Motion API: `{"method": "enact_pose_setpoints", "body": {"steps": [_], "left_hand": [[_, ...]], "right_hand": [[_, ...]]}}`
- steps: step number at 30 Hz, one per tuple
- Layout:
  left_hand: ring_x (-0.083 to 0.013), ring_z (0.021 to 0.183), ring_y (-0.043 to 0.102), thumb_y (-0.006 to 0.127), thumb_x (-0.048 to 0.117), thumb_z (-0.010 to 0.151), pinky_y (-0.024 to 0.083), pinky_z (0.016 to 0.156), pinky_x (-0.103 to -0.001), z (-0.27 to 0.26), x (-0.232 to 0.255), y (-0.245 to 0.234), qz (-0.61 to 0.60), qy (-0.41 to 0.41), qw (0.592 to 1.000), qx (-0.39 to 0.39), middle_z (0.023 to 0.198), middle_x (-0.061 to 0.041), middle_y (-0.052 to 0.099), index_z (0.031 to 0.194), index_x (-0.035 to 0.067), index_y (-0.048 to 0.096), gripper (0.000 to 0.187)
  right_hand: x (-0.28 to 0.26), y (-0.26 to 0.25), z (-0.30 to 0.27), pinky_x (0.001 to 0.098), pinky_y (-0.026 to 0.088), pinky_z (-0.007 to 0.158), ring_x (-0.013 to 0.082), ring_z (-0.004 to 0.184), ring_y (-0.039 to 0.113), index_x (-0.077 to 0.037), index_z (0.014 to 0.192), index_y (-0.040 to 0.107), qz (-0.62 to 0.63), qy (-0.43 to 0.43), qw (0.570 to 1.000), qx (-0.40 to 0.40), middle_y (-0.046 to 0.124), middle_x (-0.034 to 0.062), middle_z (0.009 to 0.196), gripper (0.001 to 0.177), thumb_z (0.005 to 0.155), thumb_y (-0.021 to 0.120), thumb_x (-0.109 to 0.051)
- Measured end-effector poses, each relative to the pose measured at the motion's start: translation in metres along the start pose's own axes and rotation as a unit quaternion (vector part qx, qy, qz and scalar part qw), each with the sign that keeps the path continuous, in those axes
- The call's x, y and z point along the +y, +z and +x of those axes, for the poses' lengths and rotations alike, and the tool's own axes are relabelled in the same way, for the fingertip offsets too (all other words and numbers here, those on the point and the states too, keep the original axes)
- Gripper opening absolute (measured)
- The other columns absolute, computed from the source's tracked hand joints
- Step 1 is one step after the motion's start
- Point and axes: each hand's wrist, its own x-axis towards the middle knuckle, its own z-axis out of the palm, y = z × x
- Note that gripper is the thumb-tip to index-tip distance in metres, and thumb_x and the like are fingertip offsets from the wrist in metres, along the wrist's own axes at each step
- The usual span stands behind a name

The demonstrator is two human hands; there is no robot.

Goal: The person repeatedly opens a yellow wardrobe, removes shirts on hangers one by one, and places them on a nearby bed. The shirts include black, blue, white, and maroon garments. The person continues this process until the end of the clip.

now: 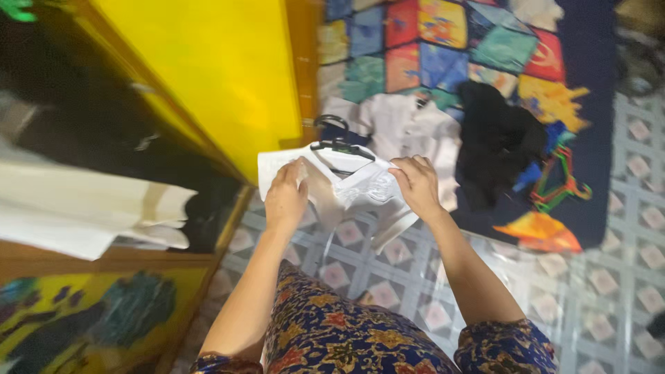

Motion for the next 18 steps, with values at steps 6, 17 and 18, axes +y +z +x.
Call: {"method": "enact_pose_setpoints", "body": {"steps": [6,17,18], "left_hand": [[-0.0374,0.115,0.063,0.068,0.014,0.09,0.052,0.093,-0.047,-0.007,0.066,0.06,-0.015,-0.02,0.997,-0.069,0.136,-0.016,0.063,0.141,0.011,0.056,0.053],[-0.0351,0.121,0.061,0.07,0.014,0.089,0.052,0.096,-0.045,0.044,0.099,0.151,-0.012,0.056,0.993,-0.103,0.135,-0.014,0.063,0.141,0.01,0.056,0.053],[-0.035,0.122,0.061,0.07,0.014,0.089,0.052,0.097,-0.044,0.053,0.1,0.159,-0.014,0.063,0.993,-0.103,0.135,-0.014,0.063,0.141,0.009,0.056,0.054]], "right_hand": [[0.068,-0.056,-0.044,0.0418,0.047,0.084,0.0304,0.086,0.063,-0.004,0.1,0.074,-0.074,0.013,0.997,-0.002,0.073,0.0086,0.095,0.015,0.094,0.073,-0.018],[0.176,-0.097,-0.03,0.0433,0.044,0.079,0.0314,0.082,0.06,-0.008,0.098,0.074,-0.13,0.107,0.984,0.054,0.069,0.0099,0.086,0.012,0.096,0.073,-0.019],[0.19,-0.097,-0.022,0.0439,0.043,0.081,0.0318,0.083,0.06,-0.008,0.098,0.074,-0.13,0.107,0.984,0.058,0.069,0.0101,0.086,0.012,0.097,0.072,-0.02]]}}
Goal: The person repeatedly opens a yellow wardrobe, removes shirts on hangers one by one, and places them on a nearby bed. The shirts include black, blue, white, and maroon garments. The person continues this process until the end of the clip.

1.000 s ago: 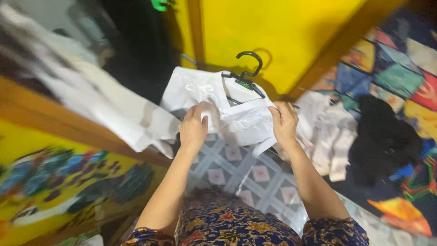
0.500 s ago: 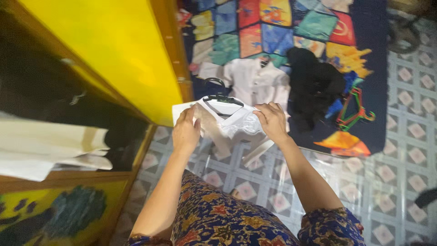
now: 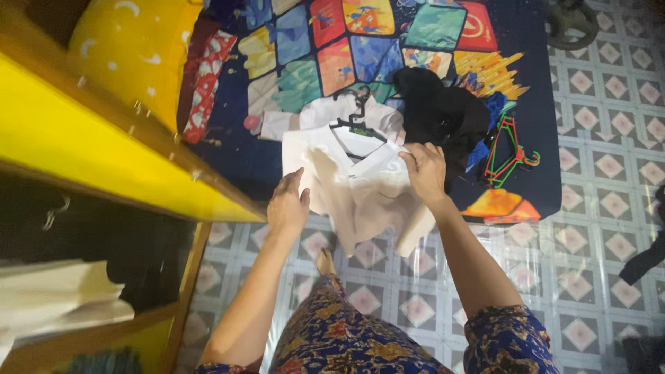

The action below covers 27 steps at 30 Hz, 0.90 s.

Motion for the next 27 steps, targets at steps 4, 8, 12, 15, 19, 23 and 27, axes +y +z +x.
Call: {"method": "enact_pose_setpoints", "body": {"steps": [4,8,12,15,19,23,27], "left_hand": [[-0.0344,0.122,0.061,0.07,0.016,0.09,0.052,0.099,-0.043,0.043,-0.008,0.018,-0.001,0.015,1.0,-0.002,0.135,-0.014,0.063,0.141,0.011,0.057,0.053],[-0.0348,0.121,0.061,0.068,0.014,0.089,0.051,0.098,-0.044,0.088,-0.014,0.04,0.009,0.012,1.0,-0.024,0.136,-0.013,0.063,0.14,0.01,0.057,0.052],[-0.0354,0.123,0.06,0.069,0.015,0.089,0.05,0.101,-0.044,0.123,-0.027,0.078,0.036,0.024,0.998,-0.04,0.136,-0.015,0.062,0.139,0.009,0.056,0.053],[-0.037,0.127,0.056,0.069,0.014,0.088,0.047,0.103,-0.046,0.144,-0.043,0.118,0.036,0.032,0.998,-0.047,0.139,-0.018,0.059,0.14,0.008,0.056,0.054],[-0.0378,0.133,0.05,0.07,0.015,0.086,0.043,0.109,-0.048,0.165,-0.065,0.18,0.045,0.041,0.998,-0.035,0.143,-0.019,0.055,0.141,0.008,0.054,0.057],[-0.0367,0.134,0.048,0.071,0.015,0.086,0.041,0.109,-0.049,0.179,-0.077,0.227,0.042,0.021,0.998,-0.05,0.144,-0.018,0.053,0.143,0.01,0.053,0.06],[-0.0375,0.135,0.047,0.071,0.015,0.087,0.041,0.108,-0.05,0.194,-0.08,0.255,0.05,0.028,0.998,-0.042,0.147,-0.019,0.05,0.144,0.009,0.052,0.061]], "right_hand": [[0.046,0.035,0.026,0.0473,0.04,0.09,0.0313,0.086,0.06,-0.011,0.098,0.075,-0.029,0.012,1.0,0.002,0.069,0.0093,0.087,0.013,0.098,0.069,-0.023],[0.11,0.09,0.04,0.0515,0.035,0.101,0.0281,0.091,0.062,-0.015,0.103,0.073,-0.055,0.066,0.996,0.004,0.069,0.0054,0.085,0.015,0.1,0.068,-0.029],[0.178,0.161,0.029,0.0491,0.032,0.097,0.025,0.086,0.062,-0.02,0.102,0.074,-0.034,0.172,0.984,-0.033,0.067,0.0032,0.078,0.015,0.095,0.069,-0.032],[0.231,0.212,0.02,0.0458,0.031,0.098,0.0216,0.083,0.062,-0.022,0.103,0.074,-0.005,0.229,0.971,-0.065,0.065,0.002,0.073,0.016,0.095,0.068,-0.035],[0.292,0.276,0.014,0.0473,0.031,0.096,0.0218,0.083,0.063,-0.021,0.1,0.075,0.009,0.211,0.975,-0.075,0.065,0.001,0.072,0.016,0.096,0.069,-0.035],[0.342,0.319,0.04,0.0504,0.042,0.1,0.0231,0.095,0.066,-0.024,0.106,0.073,-0.034,0.24,0.962,-0.128,0.069,0.0021,0.091,0.021,0.101,0.067,-0.043],[0.357,0.336,0.073,0.0714,0.025,0.112,0.0315,0.122,0.055,-0.026,0.128,0.066,-0.101,0.22,0.969,-0.043,0.064,0.0071,0.119,0.034,0.096,0.068,-0.037]]}}
